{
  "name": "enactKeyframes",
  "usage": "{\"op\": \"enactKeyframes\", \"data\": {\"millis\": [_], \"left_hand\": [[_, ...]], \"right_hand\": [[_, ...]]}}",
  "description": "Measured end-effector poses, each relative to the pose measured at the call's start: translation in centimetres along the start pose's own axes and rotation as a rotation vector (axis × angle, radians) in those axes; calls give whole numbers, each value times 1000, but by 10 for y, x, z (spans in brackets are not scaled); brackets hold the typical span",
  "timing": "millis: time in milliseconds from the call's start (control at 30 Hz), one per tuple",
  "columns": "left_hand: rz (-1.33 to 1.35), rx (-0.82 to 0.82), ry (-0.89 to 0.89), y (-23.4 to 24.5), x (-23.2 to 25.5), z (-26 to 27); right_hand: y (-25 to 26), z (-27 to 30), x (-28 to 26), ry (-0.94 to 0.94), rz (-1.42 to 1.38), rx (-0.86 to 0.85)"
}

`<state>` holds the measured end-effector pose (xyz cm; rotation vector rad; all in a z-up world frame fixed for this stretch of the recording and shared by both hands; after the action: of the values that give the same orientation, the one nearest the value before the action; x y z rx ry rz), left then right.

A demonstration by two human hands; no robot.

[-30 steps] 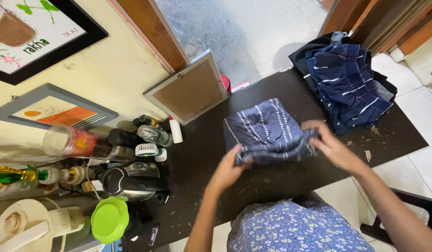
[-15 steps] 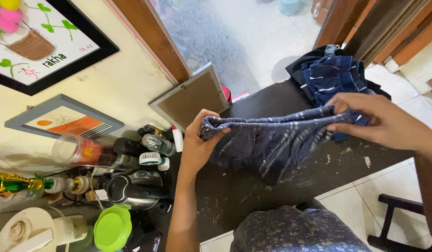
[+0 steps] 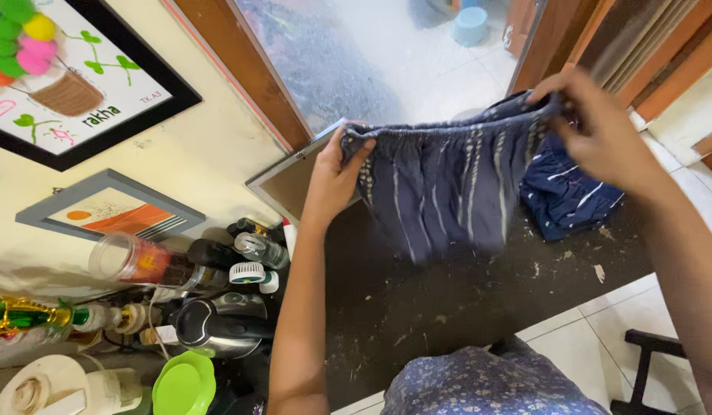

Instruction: The person picks up a shirt and a pair of shorts from a pile of laundry on the floor, then proceeds to fold them one by one on a flat surface.

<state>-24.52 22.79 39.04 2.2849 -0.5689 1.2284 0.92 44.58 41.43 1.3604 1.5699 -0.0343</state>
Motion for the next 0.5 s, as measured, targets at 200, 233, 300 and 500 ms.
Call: {"op": "enactKeyframes", "data": {"millis": [200, 233, 300, 500], "left_hand": [[37, -127, 179, 5, -1, 41], [-45, -182, 187, 5, -12, 58], [155, -328, 281, -4, -47, 96], [-97, -412, 426, -43, -220, 258]], "right_hand": [[20, 38, -7, -20, -335, 28], [10, 52, 8, -139, -238, -78], [-14, 82, 44, -298, -145, -248], [-122, 211, 166, -178, -78, -473]]}}
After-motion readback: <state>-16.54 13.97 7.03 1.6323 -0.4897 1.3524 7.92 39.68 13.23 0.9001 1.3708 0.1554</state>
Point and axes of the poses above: each hand's wrist, its own z-axis away from the middle knuckle, its own y-axis out of the back of the hand, x = y × z, the point moved 6 cm from there along -z, towards the middle knuckle, and after that the axes turned 14 degrees about x, right-handed, at the moved point
